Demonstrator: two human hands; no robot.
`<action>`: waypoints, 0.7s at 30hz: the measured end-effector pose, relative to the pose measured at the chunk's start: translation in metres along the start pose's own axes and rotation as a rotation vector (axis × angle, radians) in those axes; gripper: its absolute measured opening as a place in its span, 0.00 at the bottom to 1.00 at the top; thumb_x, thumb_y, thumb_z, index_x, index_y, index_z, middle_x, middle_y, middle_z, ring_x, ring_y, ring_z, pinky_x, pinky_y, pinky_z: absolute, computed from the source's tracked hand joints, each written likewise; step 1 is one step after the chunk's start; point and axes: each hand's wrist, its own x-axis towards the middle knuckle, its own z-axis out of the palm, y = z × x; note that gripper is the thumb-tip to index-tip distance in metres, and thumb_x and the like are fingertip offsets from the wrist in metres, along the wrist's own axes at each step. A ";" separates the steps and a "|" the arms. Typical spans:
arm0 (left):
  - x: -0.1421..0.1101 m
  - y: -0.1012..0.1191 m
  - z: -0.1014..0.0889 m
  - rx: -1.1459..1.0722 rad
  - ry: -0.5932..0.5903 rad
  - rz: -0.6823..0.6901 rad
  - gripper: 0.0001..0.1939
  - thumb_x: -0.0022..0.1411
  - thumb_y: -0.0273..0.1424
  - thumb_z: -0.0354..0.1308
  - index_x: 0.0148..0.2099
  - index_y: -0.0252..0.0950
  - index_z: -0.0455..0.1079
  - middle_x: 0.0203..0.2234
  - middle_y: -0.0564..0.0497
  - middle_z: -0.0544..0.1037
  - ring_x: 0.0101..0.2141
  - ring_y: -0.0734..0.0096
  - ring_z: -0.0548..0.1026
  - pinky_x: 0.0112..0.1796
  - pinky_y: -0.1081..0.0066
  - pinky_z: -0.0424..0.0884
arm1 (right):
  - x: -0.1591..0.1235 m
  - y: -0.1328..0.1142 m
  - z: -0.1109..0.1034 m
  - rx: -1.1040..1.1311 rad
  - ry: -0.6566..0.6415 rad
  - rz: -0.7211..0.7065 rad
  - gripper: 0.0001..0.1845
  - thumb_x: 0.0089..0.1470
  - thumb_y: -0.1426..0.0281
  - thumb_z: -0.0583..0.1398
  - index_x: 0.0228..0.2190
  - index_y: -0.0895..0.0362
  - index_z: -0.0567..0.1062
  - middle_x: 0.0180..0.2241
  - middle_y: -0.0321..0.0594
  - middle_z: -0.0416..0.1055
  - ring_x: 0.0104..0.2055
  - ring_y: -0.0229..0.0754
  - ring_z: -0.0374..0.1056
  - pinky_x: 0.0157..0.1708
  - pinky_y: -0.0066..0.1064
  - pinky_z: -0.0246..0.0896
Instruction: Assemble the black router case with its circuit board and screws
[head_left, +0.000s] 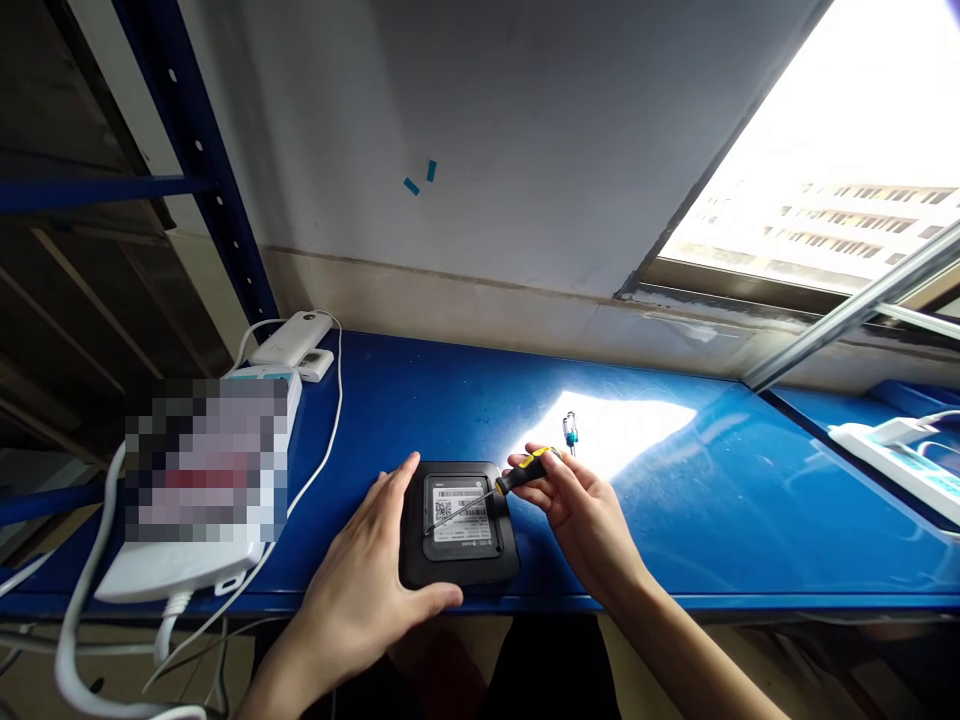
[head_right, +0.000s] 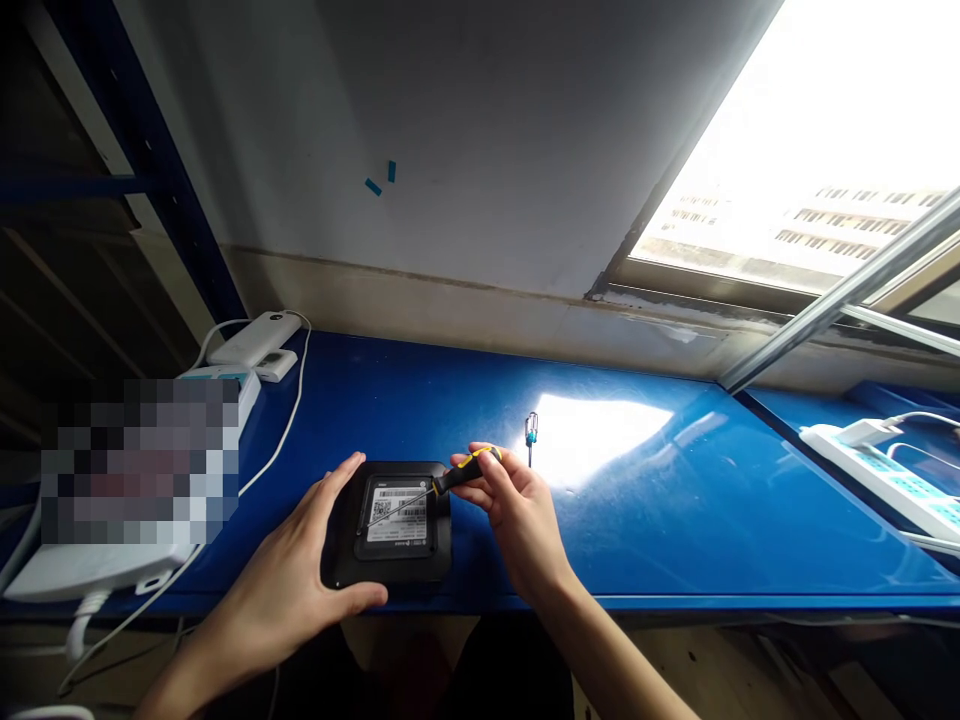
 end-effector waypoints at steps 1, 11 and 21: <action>0.000 0.001 0.000 0.000 -0.004 -0.003 0.56 0.53 0.43 0.66 0.74 0.42 0.37 0.73 0.44 0.50 0.71 0.51 0.48 0.67 0.47 0.52 | 0.000 0.001 0.000 -0.007 -0.001 -0.002 0.19 0.53 0.59 0.70 0.41 0.59 0.80 0.39 0.45 0.82 0.37 0.39 0.79 0.39 0.25 0.76; 0.000 0.002 0.000 -0.005 -0.001 -0.017 0.56 0.52 0.44 0.66 0.74 0.44 0.38 0.72 0.45 0.52 0.71 0.48 0.48 0.66 0.44 0.53 | -0.007 -0.001 -0.012 -0.359 -0.018 -0.296 0.18 0.60 0.55 0.64 0.45 0.54 0.79 0.39 0.42 0.81 0.38 0.43 0.79 0.41 0.36 0.79; -0.001 0.001 0.002 0.014 -0.019 -0.043 0.56 0.52 0.45 0.66 0.74 0.47 0.38 0.73 0.47 0.50 0.71 0.47 0.45 0.66 0.42 0.53 | -0.004 -0.015 -0.055 -0.487 0.225 -0.438 0.22 0.60 0.53 0.62 0.47 0.55 0.77 0.42 0.46 0.81 0.36 0.45 0.79 0.41 0.39 0.77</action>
